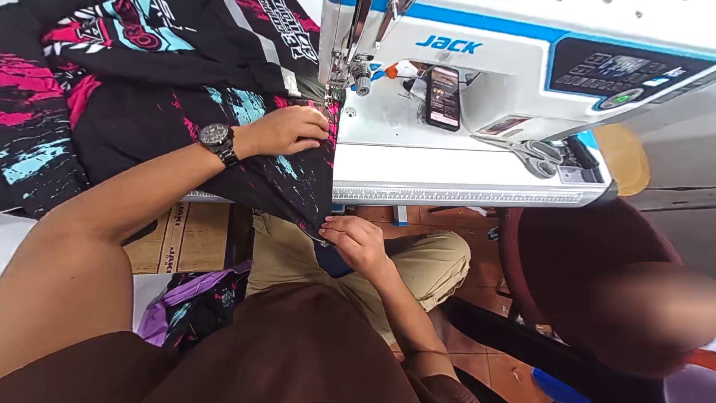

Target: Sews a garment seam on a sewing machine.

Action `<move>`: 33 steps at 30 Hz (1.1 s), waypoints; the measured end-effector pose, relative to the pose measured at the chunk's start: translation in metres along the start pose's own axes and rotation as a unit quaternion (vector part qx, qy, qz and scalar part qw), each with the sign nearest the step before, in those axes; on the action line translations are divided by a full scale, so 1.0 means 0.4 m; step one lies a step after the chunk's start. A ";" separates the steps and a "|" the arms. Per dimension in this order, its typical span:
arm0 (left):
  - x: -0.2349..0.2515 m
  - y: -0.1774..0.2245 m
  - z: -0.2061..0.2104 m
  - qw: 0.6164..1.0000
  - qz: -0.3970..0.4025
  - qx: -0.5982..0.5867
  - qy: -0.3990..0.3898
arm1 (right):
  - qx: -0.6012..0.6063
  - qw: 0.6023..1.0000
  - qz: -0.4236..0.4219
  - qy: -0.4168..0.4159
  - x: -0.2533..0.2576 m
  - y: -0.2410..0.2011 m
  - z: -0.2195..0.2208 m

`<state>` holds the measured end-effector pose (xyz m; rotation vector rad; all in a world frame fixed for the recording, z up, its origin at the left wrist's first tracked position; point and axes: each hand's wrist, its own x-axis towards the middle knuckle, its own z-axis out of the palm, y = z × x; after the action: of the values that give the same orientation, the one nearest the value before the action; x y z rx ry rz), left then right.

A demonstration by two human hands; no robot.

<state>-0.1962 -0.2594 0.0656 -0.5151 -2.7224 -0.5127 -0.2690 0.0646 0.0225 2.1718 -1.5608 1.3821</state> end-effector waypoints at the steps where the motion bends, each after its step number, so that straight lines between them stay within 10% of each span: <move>1: -0.007 0.009 0.008 1.000 0.006 -0.023 0.011 | 0.007 1.000 0.001 0.004 0.002 0.000 0.000; 33: -0.006 0.072 0.033 0.998 -0.055 0.013 -0.001 | 0.027 0.998 0.047 0.024 -0.021 0.013 0.005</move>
<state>-0.1857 -0.2296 0.0612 -0.3618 -2.7674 -0.5046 -0.2723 0.0670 0.0133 2.1029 -1.6474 1.5099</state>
